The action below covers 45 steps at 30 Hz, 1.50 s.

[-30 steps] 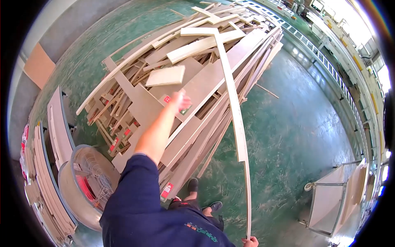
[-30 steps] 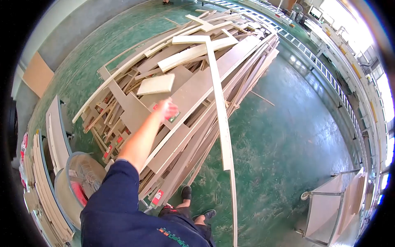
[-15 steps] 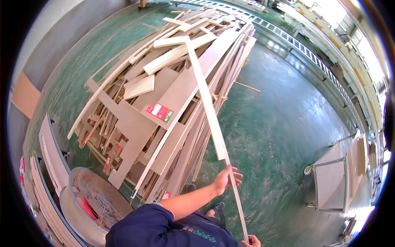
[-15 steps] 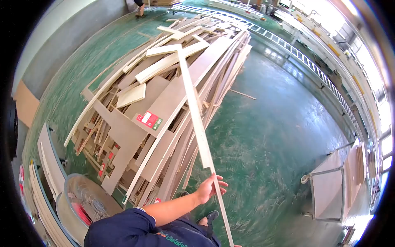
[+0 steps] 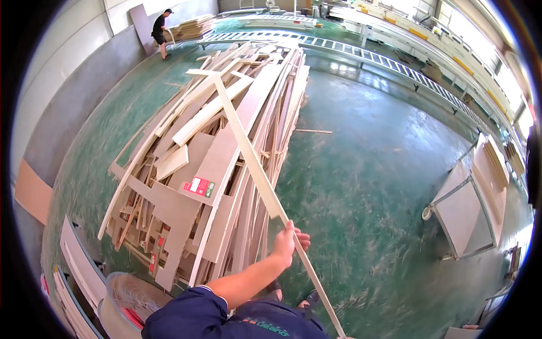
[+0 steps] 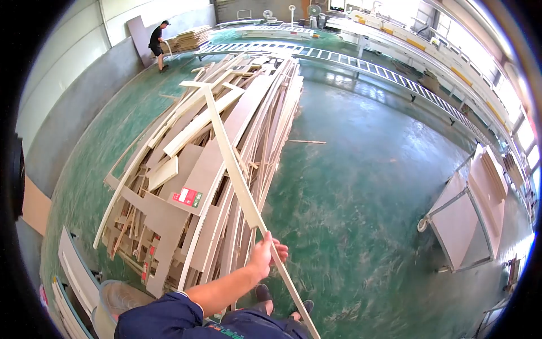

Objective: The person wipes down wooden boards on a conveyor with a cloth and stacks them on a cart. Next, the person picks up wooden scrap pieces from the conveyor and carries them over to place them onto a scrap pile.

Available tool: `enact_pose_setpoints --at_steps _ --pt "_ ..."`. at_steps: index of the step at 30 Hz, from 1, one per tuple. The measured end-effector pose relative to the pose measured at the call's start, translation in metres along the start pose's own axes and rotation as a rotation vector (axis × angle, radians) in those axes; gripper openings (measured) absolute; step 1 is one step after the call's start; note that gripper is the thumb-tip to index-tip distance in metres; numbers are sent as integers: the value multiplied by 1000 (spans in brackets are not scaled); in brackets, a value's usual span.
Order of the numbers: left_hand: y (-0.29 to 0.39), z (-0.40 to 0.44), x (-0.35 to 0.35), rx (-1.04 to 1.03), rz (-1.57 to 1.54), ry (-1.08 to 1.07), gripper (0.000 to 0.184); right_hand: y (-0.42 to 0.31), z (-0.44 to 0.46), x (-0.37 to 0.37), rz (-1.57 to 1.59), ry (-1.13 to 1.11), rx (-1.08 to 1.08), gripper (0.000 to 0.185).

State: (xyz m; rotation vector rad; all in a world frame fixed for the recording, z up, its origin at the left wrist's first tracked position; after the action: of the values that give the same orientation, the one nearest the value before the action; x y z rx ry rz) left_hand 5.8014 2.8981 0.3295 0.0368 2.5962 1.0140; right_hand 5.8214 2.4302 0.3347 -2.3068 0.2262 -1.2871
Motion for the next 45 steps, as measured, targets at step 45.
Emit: enact_pose_setpoints --at_steps 45 --pt "-132 -84 2 384 46 -213 31 -449 292 -115 433 -331 263 46"
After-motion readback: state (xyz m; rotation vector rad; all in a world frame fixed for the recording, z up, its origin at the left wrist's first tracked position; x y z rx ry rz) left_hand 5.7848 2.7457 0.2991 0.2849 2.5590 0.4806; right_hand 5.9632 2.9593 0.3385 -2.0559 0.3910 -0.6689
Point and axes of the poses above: each hand's wrist, its own z-axis towards the middle knuckle, its own x-axis out of the back of the hand, y = z × x, the point moved 10 cm from there along z, towards the middle knuckle, and after that the axes turned 11 degrees about y, right-handed, at the moved point
